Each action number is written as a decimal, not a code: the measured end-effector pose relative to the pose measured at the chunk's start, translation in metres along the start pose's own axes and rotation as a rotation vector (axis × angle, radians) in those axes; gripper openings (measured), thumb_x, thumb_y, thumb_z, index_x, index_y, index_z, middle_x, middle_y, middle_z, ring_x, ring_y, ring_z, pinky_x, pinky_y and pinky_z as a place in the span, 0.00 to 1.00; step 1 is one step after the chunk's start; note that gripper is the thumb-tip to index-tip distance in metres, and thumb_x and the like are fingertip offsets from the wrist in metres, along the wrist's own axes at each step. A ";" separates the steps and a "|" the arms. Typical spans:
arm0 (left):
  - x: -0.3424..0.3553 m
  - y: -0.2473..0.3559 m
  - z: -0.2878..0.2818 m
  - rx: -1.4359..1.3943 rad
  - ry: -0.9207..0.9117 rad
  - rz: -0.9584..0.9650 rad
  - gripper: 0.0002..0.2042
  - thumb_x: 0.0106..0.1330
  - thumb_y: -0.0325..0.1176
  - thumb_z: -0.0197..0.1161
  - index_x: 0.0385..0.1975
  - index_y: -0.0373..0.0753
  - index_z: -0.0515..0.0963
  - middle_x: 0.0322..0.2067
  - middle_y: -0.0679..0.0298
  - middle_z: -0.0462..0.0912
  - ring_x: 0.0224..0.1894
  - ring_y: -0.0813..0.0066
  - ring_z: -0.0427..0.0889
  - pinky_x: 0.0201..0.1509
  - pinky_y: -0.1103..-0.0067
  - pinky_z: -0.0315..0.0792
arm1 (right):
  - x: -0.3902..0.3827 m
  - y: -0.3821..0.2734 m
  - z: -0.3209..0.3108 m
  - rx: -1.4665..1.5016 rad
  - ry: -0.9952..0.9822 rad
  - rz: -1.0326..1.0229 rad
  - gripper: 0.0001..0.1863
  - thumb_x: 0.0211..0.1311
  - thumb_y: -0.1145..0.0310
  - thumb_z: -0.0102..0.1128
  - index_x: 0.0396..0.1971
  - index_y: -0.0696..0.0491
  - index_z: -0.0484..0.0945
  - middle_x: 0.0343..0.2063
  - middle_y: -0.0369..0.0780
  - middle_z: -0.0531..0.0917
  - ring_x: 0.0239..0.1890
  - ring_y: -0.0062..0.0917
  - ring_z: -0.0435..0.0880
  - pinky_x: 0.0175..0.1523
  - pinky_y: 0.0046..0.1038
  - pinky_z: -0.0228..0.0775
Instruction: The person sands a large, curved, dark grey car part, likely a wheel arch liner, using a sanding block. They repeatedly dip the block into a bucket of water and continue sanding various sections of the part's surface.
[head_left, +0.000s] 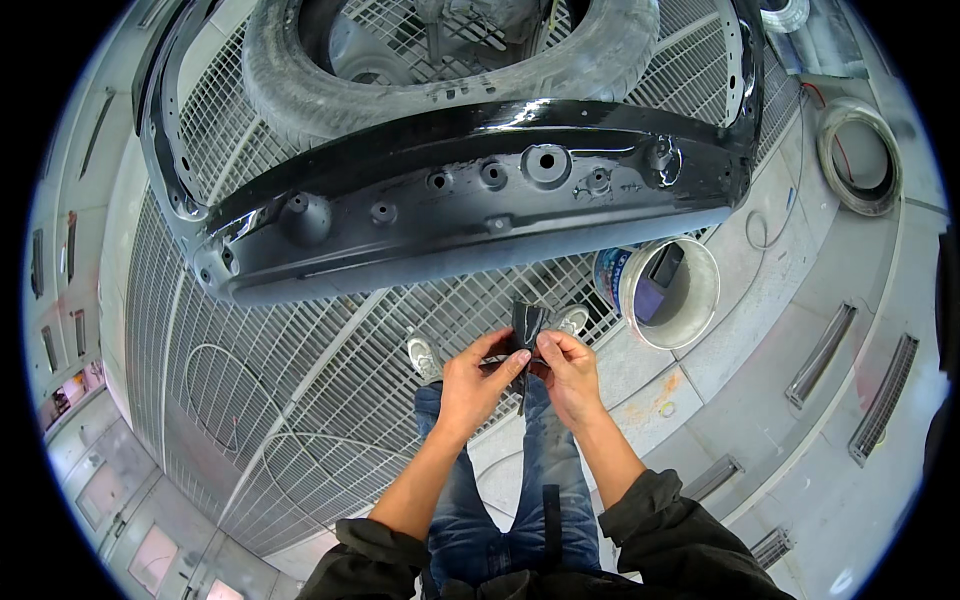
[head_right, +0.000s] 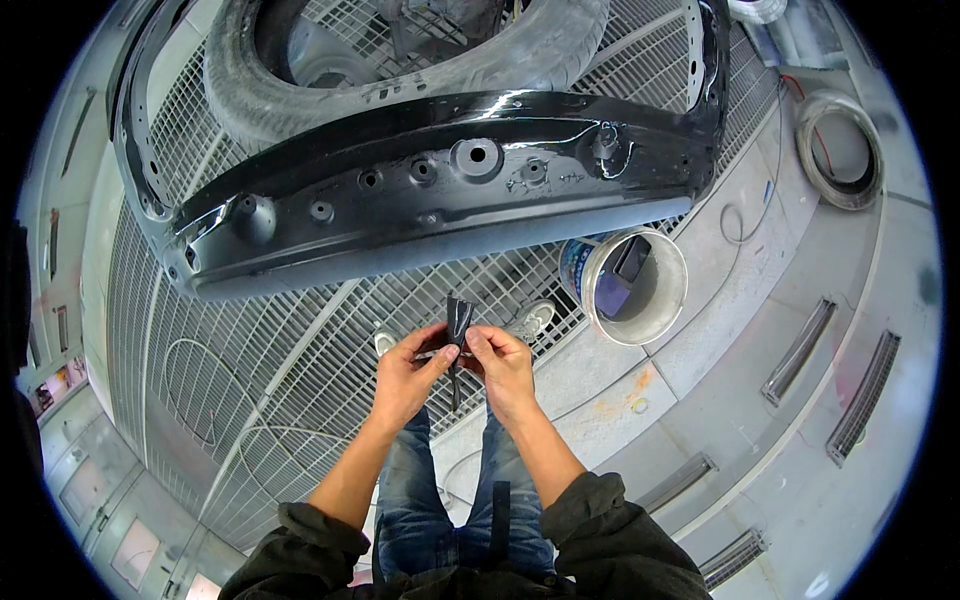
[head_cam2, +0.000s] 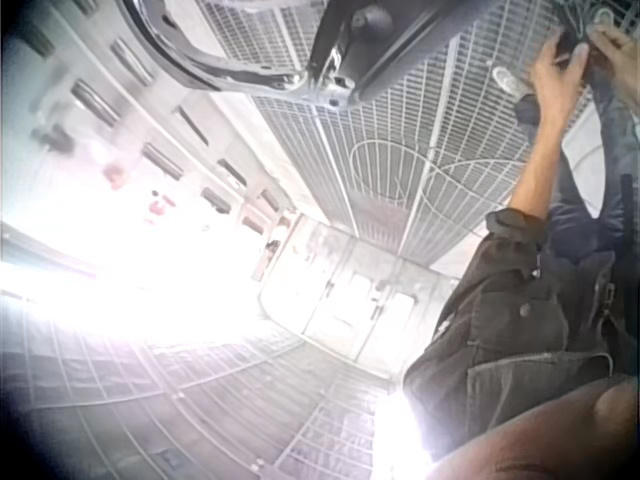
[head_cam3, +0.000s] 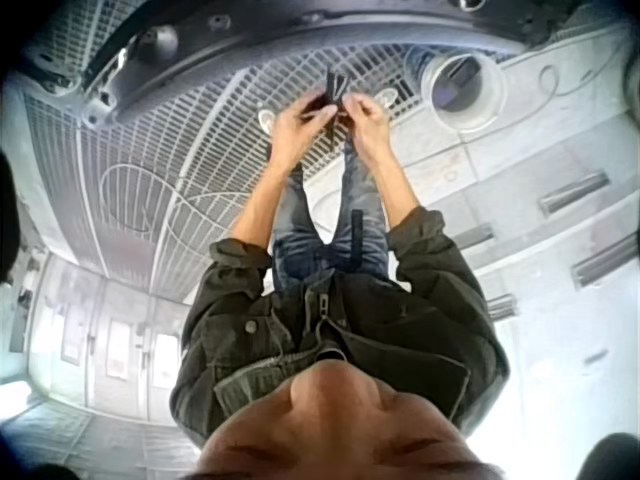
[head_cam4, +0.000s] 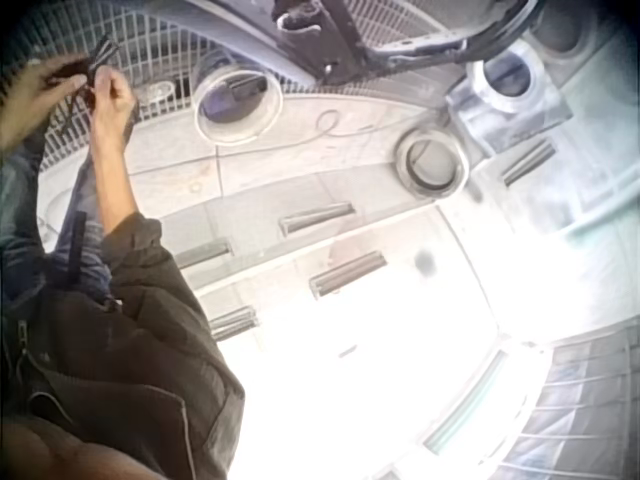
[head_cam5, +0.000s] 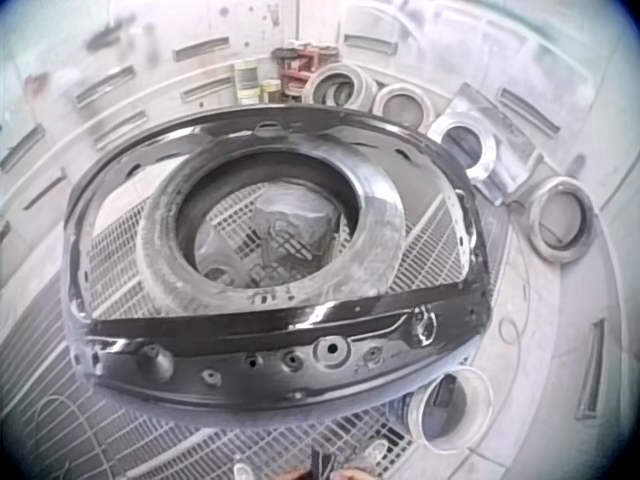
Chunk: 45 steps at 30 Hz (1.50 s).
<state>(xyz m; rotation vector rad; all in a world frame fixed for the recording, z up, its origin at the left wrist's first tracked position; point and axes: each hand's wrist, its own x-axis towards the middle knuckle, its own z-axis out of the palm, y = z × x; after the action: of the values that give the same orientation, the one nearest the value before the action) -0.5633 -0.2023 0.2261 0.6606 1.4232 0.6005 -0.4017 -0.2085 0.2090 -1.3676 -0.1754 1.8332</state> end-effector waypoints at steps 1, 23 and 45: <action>-0.001 0.000 0.000 -0.018 -0.002 0.004 0.25 0.69 0.36 0.71 0.60 0.28 0.76 0.50 0.56 0.86 0.52 0.72 0.84 0.57 0.75 0.77 | 0.000 -0.002 0.002 -0.002 -0.007 0.004 0.09 0.73 0.66 0.63 0.41 0.57 0.84 0.38 0.36 0.85 0.38 0.18 0.84 0.46 0.25 0.82; 0.004 -0.004 -0.023 -0.570 0.125 -0.307 0.14 0.78 0.38 0.56 0.52 0.34 0.78 0.42 0.62 0.85 0.41 0.75 0.85 0.45 0.78 0.79 | 0.006 -0.014 0.010 -0.999 0.207 -0.589 0.12 0.65 0.72 0.62 0.47 0.58 0.81 0.42 0.46 0.86 0.39 0.29 0.87 0.43 0.28 0.78; 0.005 -0.002 -0.035 -0.261 0.120 -0.119 0.14 0.72 0.41 0.67 0.43 0.34 0.83 0.39 0.69 0.82 0.43 0.81 0.78 0.51 0.82 0.71 | 0.000 0.000 0.031 -0.300 -0.134 0.061 0.31 0.77 0.50 0.52 0.69 0.56 0.65 0.61 0.40 0.74 0.62 0.21 0.72 0.61 0.29 0.69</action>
<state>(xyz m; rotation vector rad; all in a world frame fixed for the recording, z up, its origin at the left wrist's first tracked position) -0.5981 -0.1983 0.2201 0.3351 1.4521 0.7263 -0.4284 -0.1977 0.2209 -1.4638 -0.5012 2.0108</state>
